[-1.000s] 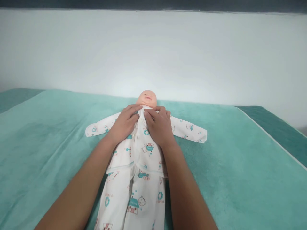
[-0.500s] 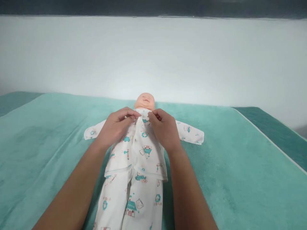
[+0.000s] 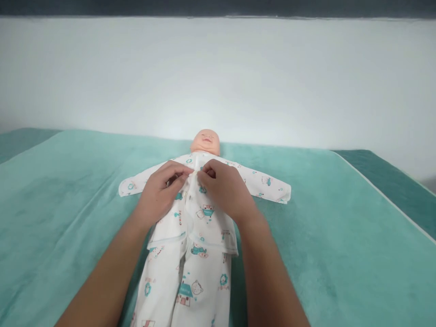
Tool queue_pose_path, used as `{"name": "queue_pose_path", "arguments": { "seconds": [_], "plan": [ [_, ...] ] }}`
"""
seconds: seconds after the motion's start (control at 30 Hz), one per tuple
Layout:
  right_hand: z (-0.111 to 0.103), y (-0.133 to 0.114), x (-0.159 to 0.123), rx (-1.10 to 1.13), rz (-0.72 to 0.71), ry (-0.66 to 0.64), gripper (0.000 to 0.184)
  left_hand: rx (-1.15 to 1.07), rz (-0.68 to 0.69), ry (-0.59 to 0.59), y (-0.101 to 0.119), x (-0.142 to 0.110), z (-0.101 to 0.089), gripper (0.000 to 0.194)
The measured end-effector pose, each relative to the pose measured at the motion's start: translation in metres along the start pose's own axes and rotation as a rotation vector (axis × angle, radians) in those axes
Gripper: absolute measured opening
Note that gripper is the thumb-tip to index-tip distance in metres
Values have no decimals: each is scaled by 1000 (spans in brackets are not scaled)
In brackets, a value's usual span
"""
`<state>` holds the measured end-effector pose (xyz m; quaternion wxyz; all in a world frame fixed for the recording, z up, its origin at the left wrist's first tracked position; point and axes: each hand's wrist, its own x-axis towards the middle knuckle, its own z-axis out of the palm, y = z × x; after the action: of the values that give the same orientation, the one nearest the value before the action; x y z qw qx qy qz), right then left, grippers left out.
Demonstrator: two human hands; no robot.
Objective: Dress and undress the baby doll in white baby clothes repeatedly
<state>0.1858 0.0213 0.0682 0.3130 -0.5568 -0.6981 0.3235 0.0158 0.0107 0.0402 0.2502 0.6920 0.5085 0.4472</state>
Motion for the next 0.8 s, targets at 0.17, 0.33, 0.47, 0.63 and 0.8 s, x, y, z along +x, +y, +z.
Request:
{"name": "queue_pose_path", "arguments": {
  "seconds": [0.17, 0.33, 0.47, 0.63, 0.8],
  "plan": [
    [8, 6, 7, 30, 12, 25, 27, -12, 3, 4, -2, -1, 2, 25],
    [1, 10, 5, 185, 52, -72, 15, -51, -16, 34, -6, 0, 2, 20],
    [-7, -2, -5, 35, 53, -177, 33, -126, -103, -117, -1, -2, -12, 15],
    [-7, -24, -23, -276, 81, -286, 39, -115, -92, -407, 10, -4, -32, 9],
    [1, -27, -31, -439, 37, -287, 28, -107, -105, -497, 9, -4, -36, 7]
  ]
}}
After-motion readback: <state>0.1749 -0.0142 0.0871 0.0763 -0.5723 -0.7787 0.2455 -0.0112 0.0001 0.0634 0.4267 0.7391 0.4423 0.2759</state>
